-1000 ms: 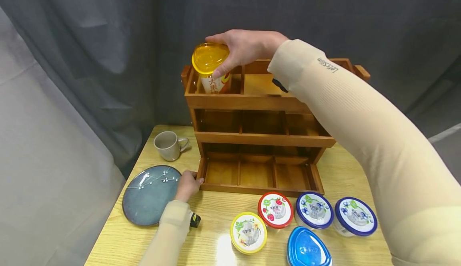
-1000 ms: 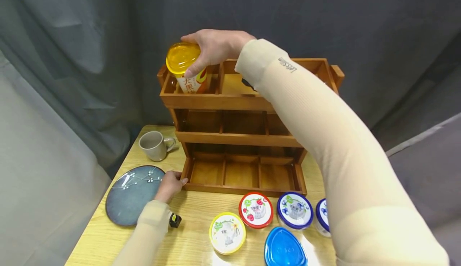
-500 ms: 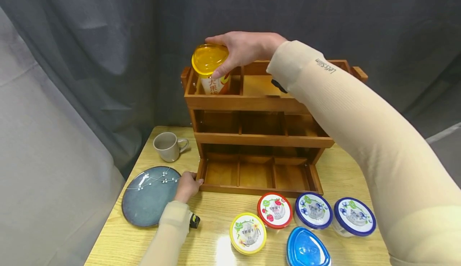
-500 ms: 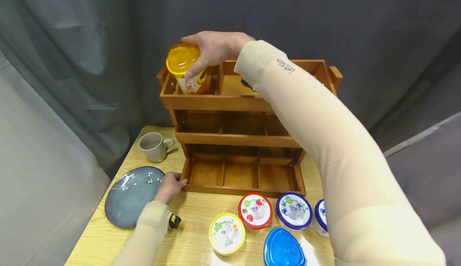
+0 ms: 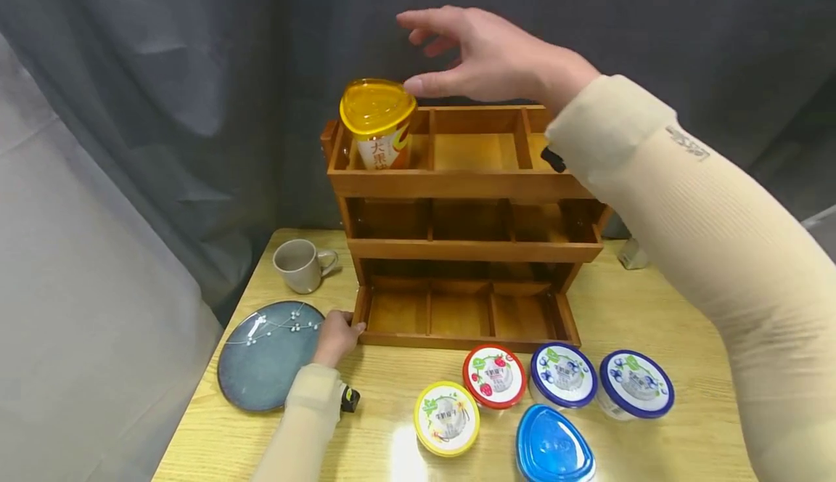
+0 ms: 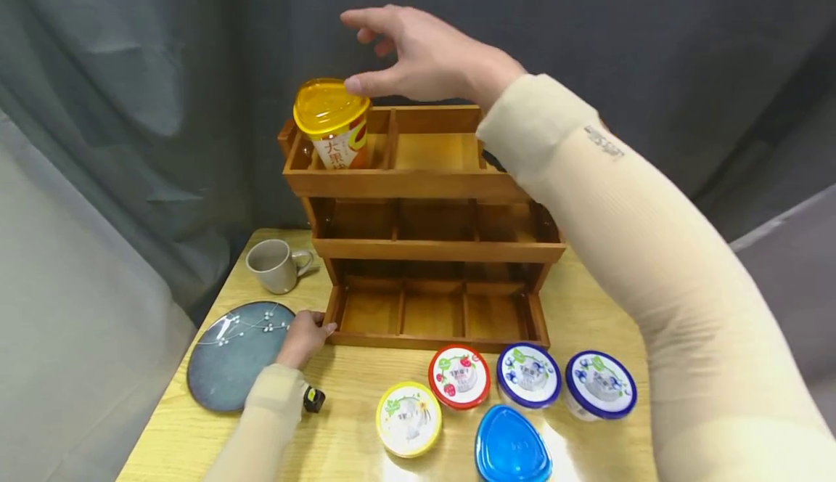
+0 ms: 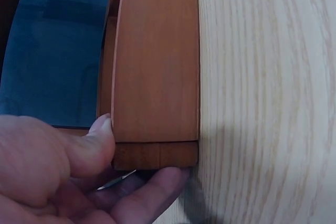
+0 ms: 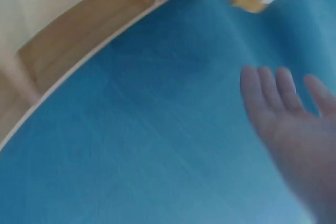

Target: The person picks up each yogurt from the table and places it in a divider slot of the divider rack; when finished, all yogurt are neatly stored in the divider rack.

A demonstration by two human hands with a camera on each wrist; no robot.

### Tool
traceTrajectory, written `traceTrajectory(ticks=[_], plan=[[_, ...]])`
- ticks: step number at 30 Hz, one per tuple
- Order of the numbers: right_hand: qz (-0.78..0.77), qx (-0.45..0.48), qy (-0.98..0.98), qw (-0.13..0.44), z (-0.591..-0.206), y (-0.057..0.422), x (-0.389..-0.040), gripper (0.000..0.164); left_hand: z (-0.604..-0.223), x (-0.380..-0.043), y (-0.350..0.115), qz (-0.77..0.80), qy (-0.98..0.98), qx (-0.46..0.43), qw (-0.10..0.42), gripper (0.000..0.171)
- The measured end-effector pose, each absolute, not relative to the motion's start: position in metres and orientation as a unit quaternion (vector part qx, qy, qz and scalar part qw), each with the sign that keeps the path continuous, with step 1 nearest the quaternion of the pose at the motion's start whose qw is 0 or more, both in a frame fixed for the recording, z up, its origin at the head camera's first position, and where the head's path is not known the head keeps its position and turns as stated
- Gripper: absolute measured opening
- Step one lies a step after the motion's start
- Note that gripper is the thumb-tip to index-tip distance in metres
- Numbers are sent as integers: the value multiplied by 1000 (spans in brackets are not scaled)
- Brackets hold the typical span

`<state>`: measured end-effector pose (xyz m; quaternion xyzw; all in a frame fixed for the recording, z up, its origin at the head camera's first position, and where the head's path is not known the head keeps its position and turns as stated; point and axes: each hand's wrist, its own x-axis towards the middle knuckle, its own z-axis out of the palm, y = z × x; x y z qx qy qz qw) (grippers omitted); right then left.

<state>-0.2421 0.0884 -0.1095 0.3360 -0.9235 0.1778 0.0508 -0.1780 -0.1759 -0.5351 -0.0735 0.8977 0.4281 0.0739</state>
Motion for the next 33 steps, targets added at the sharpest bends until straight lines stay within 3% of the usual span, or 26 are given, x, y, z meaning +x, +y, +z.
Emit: traceTrajectory(ticks=[6, 10, 13, 24, 28, 33], plan=[[220, 340, -885, 232, -120, 144, -170, 52, -531, -183, -183, 426, 900, -61, 70, 30], [240, 322, -862, 309, -148, 179, -126, 50, -528, -185, -191, 420, 903, -55, 71, 35], [256, 288, -862, 330, -182, 201, -96, 53, -525, -182, -199, 422, 901, -60, 81, 40], [417, 28, -857, 302, -351, 265, -21, 55, -517, -170, -228, 424, 899, -63, 85, 39], [394, -59, -881, 256, -406, 277, -4, 60, -519, -160, -238, 433, 893, -80, 95, 41], [406, -85, -892, 179, -453, 282, 9, 79, -519, -152, -247, 439, 887, -98, 105, 46]])
